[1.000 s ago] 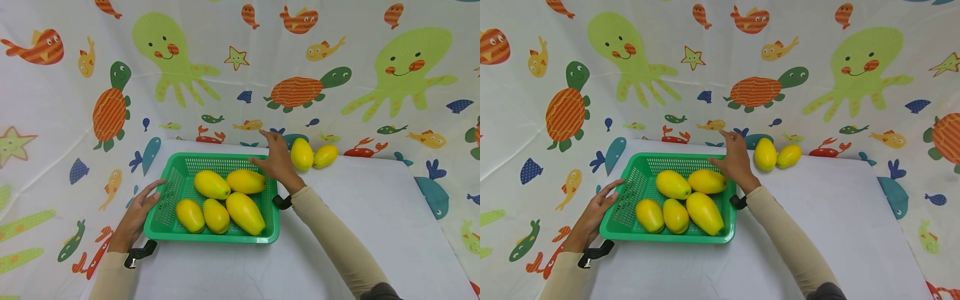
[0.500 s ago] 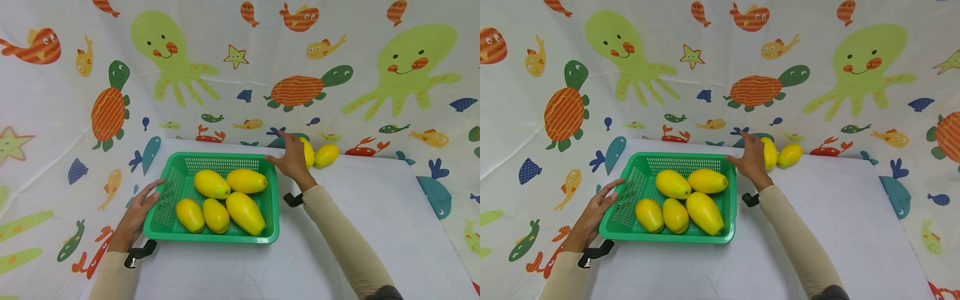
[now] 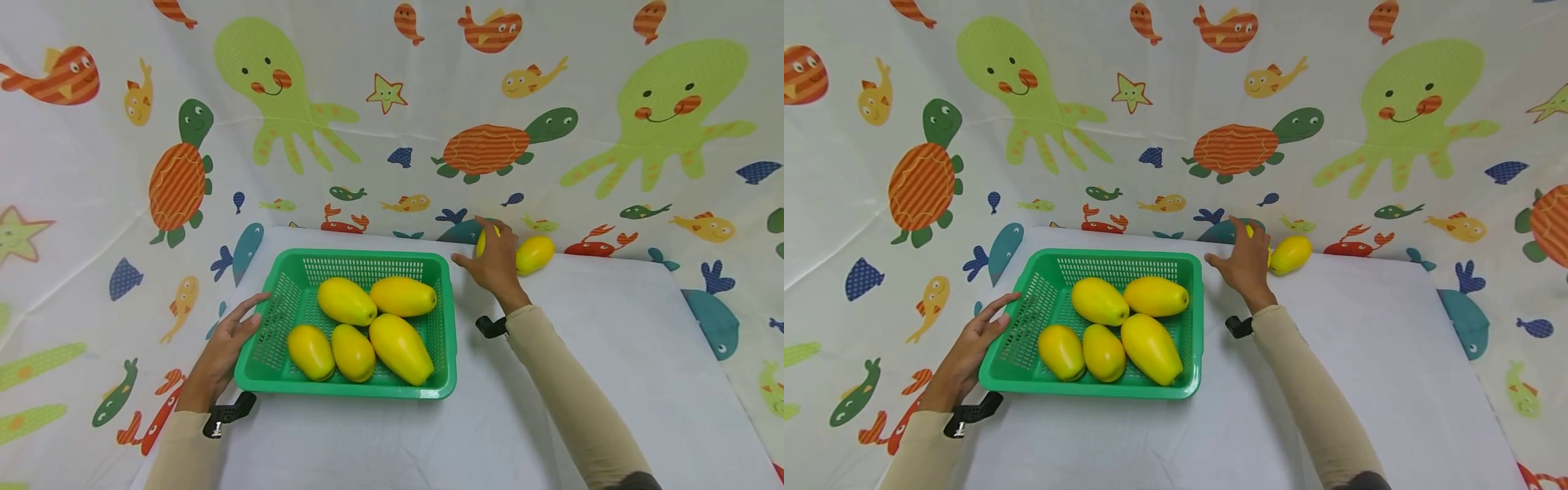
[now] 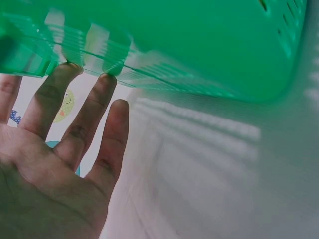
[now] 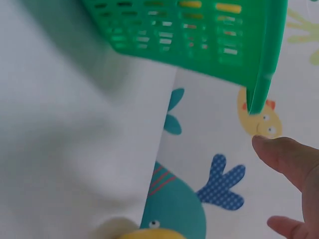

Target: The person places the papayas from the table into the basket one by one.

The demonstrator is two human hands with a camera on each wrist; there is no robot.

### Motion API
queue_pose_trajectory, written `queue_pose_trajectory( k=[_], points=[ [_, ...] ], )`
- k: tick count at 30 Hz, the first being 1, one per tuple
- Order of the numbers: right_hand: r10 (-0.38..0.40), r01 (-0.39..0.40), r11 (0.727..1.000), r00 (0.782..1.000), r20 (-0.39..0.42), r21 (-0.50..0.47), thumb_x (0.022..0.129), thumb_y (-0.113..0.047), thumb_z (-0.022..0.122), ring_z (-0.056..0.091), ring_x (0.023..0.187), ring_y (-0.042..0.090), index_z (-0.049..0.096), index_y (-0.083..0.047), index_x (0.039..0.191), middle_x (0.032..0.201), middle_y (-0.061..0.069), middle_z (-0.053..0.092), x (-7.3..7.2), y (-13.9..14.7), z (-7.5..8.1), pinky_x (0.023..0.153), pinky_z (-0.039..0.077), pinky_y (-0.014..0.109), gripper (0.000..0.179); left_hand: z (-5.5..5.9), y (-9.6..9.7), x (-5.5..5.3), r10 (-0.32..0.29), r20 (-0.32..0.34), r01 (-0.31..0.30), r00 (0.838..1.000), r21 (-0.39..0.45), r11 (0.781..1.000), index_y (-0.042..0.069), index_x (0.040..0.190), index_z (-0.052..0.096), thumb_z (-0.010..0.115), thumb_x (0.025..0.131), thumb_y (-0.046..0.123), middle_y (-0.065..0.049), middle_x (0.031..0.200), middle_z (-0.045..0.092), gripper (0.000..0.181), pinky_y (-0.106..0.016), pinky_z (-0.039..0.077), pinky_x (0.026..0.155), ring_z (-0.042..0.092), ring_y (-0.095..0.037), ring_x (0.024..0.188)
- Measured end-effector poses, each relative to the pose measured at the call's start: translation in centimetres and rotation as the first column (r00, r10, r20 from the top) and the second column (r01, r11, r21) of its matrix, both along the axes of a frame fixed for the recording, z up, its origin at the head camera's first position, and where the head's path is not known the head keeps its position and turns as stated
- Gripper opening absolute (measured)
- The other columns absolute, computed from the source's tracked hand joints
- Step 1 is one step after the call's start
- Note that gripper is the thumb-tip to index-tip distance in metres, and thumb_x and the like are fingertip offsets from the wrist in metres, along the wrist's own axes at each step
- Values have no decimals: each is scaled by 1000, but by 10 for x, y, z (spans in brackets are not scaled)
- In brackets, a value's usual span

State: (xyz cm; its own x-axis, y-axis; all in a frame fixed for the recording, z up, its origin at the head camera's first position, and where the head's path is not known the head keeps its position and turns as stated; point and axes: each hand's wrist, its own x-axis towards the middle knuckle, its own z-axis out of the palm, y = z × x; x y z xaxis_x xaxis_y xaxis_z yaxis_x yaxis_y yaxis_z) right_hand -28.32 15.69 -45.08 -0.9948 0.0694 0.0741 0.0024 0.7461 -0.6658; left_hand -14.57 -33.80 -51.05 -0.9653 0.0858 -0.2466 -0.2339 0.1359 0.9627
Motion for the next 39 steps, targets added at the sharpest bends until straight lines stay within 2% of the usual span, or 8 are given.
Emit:
queue_pose_trajectory(
  k=[7, 13, 17, 25, 32, 39],
  points=[
    [-10, 10, 1000, 1000, 9, 24, 91, -36, 83, 17, 158, 49, 34, -17, 166, 173, 25, 18, -4, 15, -6, 127, 27, 70, 91, 0, 0, 0, -4, -5, 4, 1000, 1, 1000, 36, 165, 37, 50, 113, 39, 9, 143, 51, 54, -32, 66, 88, 73, -9, 105],
    [-31, 31, 1000, 998, 47, 6, 90, -35, 86, 15, 160, 47, 35, -18, 166, 173, 25, 20, -7, 25, -14, 128, 24, 70, 93, -1, 1, 1, -5, -10, 4, 1000, -25, 1000, 37, 166, 35, 50, 113, 41, -7, 159, 41, 55, -31, 65, 89, 72, -8, 107],
    [-38, 38, 999, 997, 73, -5, 89, -34, 86, 19, 157, 48, 34, -19, 167, 172, 25, 21, -8, 31, -21, 126, 28, 71, 94, -1, 1, 0, -8, -22, 7, 1000, -34, 999, 36, 166, 35, 49, 113, 41, -16, 165, 32, 55, -31, 65, 89, 71, -7, 108],
    [-21, 25, 999, 991, 134, -27, 91, -33, 85, 26, 151, 48, 27, -15, 169, 169, 27, 23, -9, 41, -34, 124, 34, 69, 99, -2, 0, -1, -6, -27, 5, 1000, -22, 1000, 35, 166, 36, 49, 113, 40, -14, 165, 33, 54, -31, 65, 89, 71, -8, 108],
    [-36, 38, 999, 992, 124, -17, 91, -32, 85, 29, 146, 49, 27, -15, 168, 164, 28, 25, -10, 45, -41, 122, 37, 70, 98, -2, 1, -1, -5, -15, 5, 1000, -13, 1000, 36, 166, 35, 50, 113, 40, -17, 168, 29, 55, -30, 65, 90, 70, -7, 111],
    [-21, 27, 999, 990, 136, -35, 88, -27, 87, 39, 136, 47, 28, -16, 164, 154, 29, 35, -9, 44, -48, 119, 38, 70, 97, -1, 2, 0, 0, -18, -1, 1000, -31, 1000, 37, 166, 34, 50, 113, 41, -18, 171, 25, 56, -30, 65, 91, 69, -7, 112]
  ],
)
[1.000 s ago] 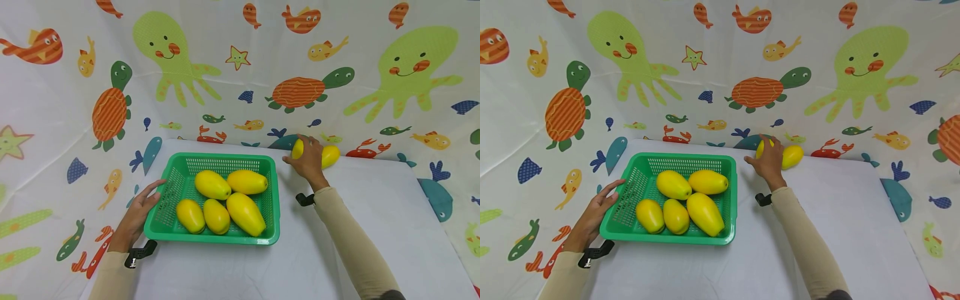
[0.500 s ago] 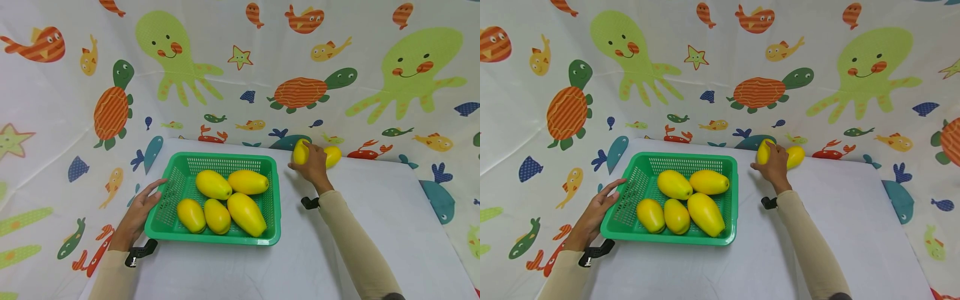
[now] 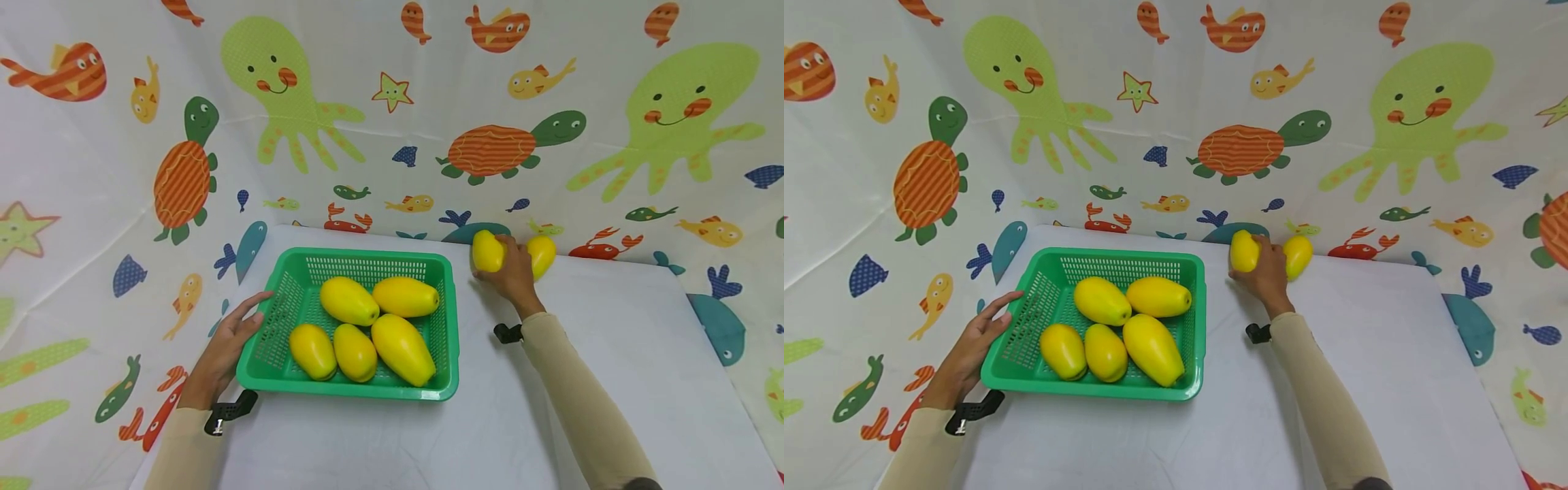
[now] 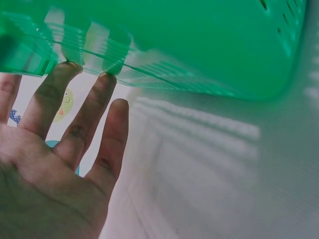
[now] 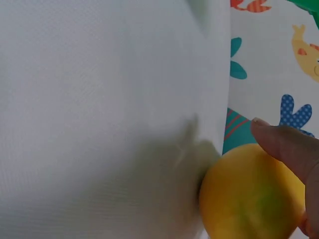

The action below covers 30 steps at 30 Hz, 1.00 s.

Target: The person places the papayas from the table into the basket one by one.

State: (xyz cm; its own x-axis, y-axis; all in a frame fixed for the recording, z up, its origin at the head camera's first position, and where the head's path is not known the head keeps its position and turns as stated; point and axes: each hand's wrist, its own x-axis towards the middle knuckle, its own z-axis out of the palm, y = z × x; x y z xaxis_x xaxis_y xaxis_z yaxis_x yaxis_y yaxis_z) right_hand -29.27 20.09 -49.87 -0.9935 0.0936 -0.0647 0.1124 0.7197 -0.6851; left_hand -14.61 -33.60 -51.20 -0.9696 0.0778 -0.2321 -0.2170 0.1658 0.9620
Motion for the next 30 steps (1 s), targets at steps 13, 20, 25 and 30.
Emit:
queue_pose_trajectory(
  k=[13, 20, 25, 30],
  points=[
    [29, -24, 986, 999, 30, -163, 89, -21, 87, 44, 140, 44, 36, -14, 160, 162, 22, 43, 8, -1, 3, 122, 35, 68, 88, 1, 2, 1, 17, 9, -17, 1000, -24, 1000, 38, 166, 35, 51, 112, 43, -18, 173, 24, 57, -29, 64, 90, 68, -6, 112],
    [33, -34, 978, 999, -9, -205, 88, -25, 87, 46, 137, 43, 36, -19, 160, 160, 20, 44, 12, -2, 5, 118, 40, 67, 89, 2, 3, 2, 23, 6, -23, 1000, -30, 999, 40, 166, 34, 52, 111, 44, -16, 175, 22, 57, -31, 64, 91, 69, -7, 113],
    [43, -43, 975, 999, -4, -219, 88, -26, 88, 46, 139, 44, 36, -20, 160, 162, 20, 44, 15, -2, 7, 119, 39, 67, 89, 2, 3, 2, 27, 9, -27, 1000, -25, 999, 40, 165, 35, 52, 111, 44, -16, 176, 21, 57, -32, 65, 91, 69, -6, 114],
    [37, -38, 973, 999, -7, -228, 87, -28, 88, 46, 138, 42, 35, -23, 161, 162, 17, 43, 18, -4, 10, 118, 41, 66, 91, 2, 2, 2, 24, 11, -24, 1000, -10, 1000, 40, 166, 35, 52, 111, 43, -16, 174, 22, 57, -31, 64, 91, 69, -6, 113]
  ],
)
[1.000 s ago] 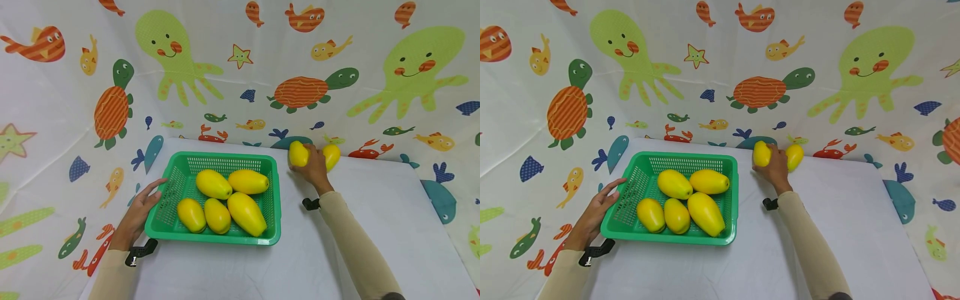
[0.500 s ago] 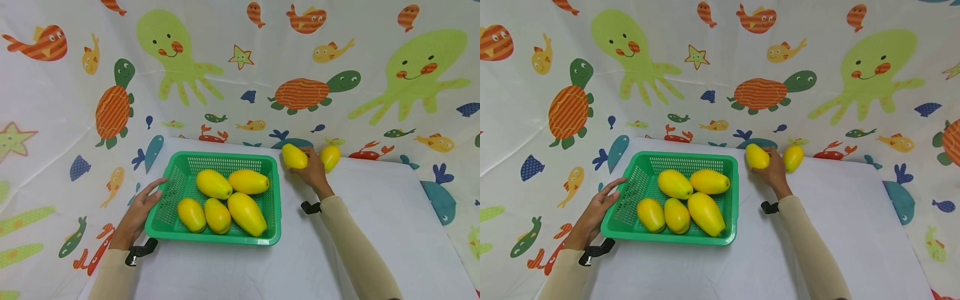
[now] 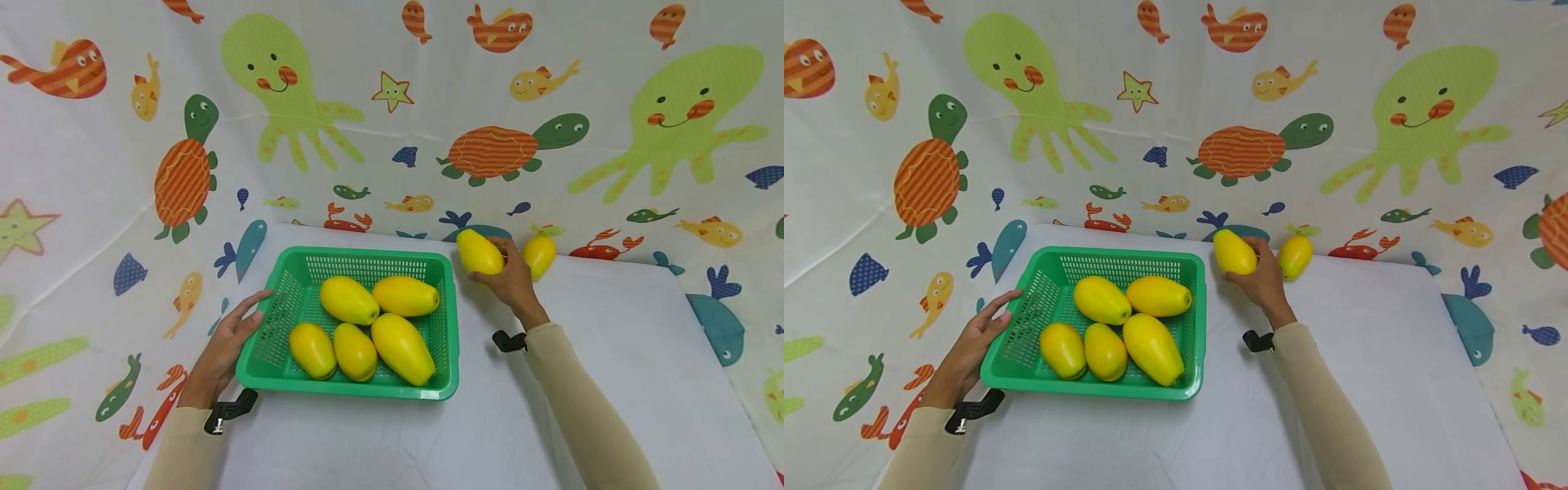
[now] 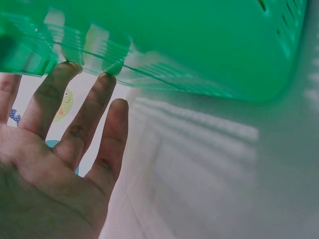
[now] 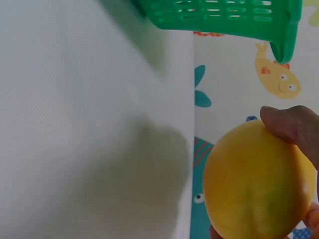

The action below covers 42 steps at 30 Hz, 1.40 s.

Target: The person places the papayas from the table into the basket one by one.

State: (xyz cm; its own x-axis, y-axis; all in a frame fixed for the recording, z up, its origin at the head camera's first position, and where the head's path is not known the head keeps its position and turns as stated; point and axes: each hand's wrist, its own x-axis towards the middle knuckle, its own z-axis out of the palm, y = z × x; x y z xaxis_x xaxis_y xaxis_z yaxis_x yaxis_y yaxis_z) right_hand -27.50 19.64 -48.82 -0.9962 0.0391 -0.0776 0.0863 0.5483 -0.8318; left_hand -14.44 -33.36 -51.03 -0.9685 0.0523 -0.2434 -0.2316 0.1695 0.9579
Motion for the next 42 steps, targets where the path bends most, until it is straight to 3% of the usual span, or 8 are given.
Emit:
queue_pose_trajectory(
  k=[15, 26, 36, 42],
  points=[
    [14, -19, 998, 996, -84, -58, 84, -28, 91, 51, 133, 38, 40, -23, 158, 155, 15, 49, 8, -24, 29, 114, 47, 61, 90, -1, 0, 1, 3, 0, -3, 1000, 30, 1000, 39, 165, 36, 52, 112, 43, -15, 167, 31, 56, -31, 65, 90, 72, -8, 109],
    [52, -58, 995, 995, -80, -82, 85, -29, 91, 52, 132, 38, 39, -23, 158, 155, 15, 48, 13, -28, 35, 112, 50, 59, 90, 0, -1, 1, 0, -23, 2, 1000, 93, 996, 36, 166, 36, 51, 113, 36, 13, 144, 53, 55, -33, 66, 88, 75, -8, 107],
    [47, -55, 994, 996, -81, -97, 85, -30, 91, 51, 133, 38, 40, -23, 158, 155, 15, 48, 16, -29, 38, 112, 51, 59, 90, 0, -1, 1, -4, -22, 7, 1000, 106, 994, 34, 166, 36, 51, 113, 36, 15, 138, 56, 55, -34, 66, 86, 74, -8, 107],
    [52, -61, 994, 993, -104, -92, 85, -29, 90, 51, 132, 37, 40, -23, 158, 155, 14, 49, 19, -37, 47, 110, 52, 59, 89, -1, -2, 1, -9, -31, 12, 999, 106, 994, 33, 166, 35, 50, 114, 35, 16, 138, 56, 54, -33, 66, 87, 74, -7, 108]
  ],
)
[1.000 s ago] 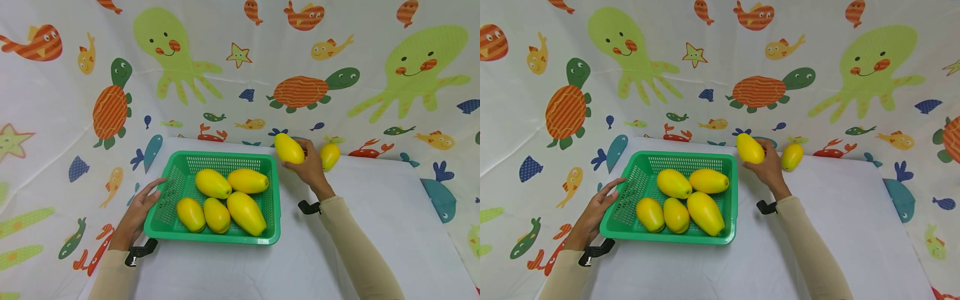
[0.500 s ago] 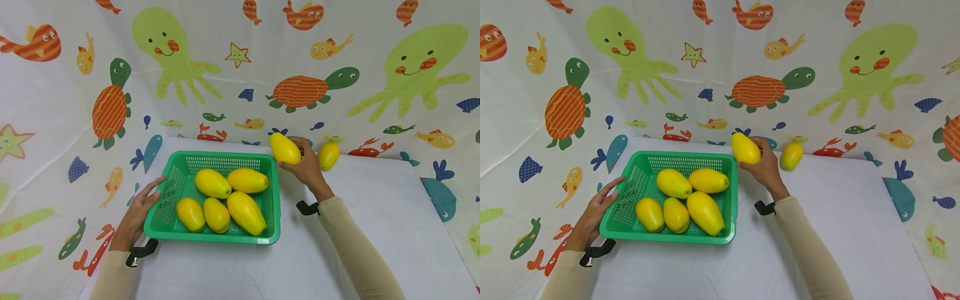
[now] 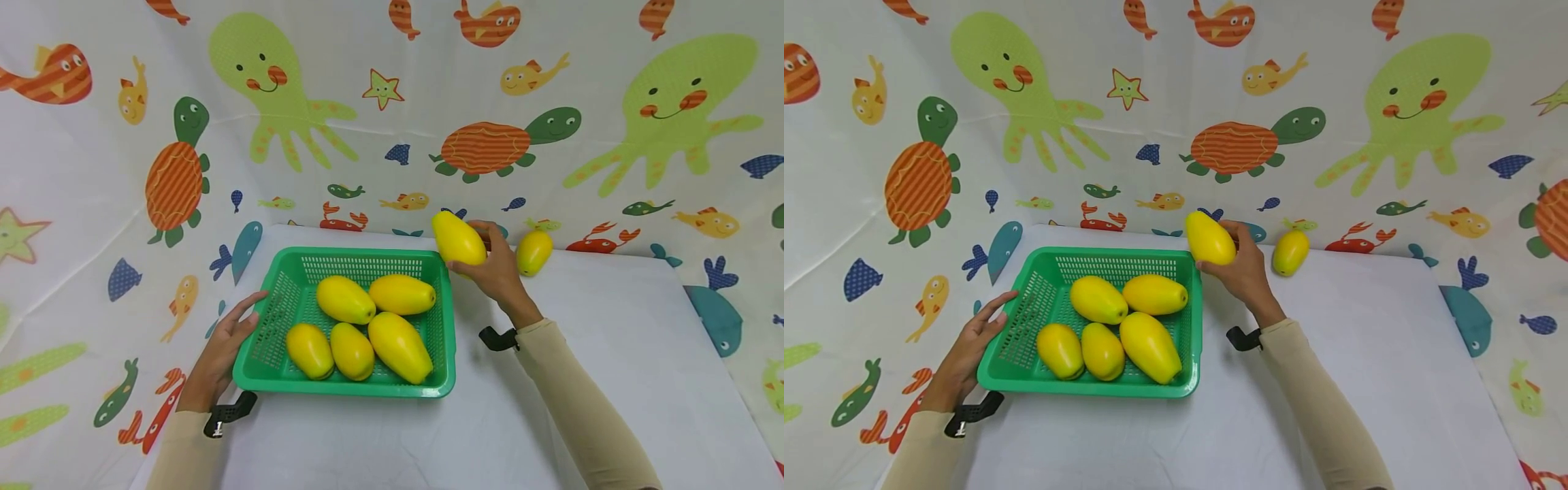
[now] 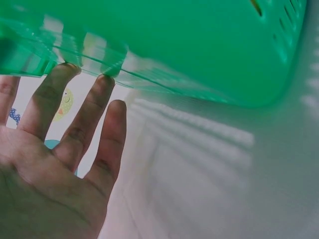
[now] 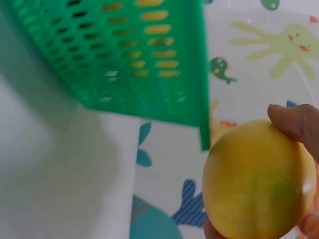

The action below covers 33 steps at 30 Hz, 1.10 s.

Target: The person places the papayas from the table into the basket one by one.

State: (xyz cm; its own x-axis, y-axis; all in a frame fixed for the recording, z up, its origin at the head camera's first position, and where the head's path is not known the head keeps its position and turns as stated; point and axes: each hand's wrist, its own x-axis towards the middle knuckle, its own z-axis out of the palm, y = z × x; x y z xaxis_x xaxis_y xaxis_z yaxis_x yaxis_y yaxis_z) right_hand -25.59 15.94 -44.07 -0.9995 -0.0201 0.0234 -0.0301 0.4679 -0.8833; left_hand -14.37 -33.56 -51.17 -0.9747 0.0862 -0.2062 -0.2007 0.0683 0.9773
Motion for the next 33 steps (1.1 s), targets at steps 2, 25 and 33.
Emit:
queue_pose_trajectory(
  k=[2, 25, 33],
  points=[
    [15, -15, 1000, 1000, -2, -8, 85, -28, 91, 51, 133, 36, 40, -24, 158, 155, 13, 49, 2, -5, 5, 110, 52, 60, 89, 0, 0, 0, 1, 2, -1, 1000, -2, 1000, 33, 166, 36, 50, 114, 35, 15, 139, 55, 55, -34, 66, 87, 74, -7, 108],
    [254, -265, 962, 957, -141, -68, 82, -30, 92, 60, 122, 27, 45, -27, 154, 147, 6, 57, 17, -76, 46, 97, 61, 50, 86, 1, 2, -1, 0, 17, 1, 1000, -24, 1000, 34, 166, 35, 50, 113, 38, 7, 146, 51, 55, -35, 66, 87, 74, -7, 110],
    [297, -306, 951, 945, -136, -50, 81, -28, 91, 64, 117, 27, 45, -27, 150, 143, 5, 59, 22, -106, 51, 95, 62, 47, 84, 0, 0, -1, 4, 10, -4, 1000, -11, 1000, 34, 165, 37, 50, 114, 36, 14, 139, 55, 53, -35, 67, 86, 75, -8, 108]
  ],
)
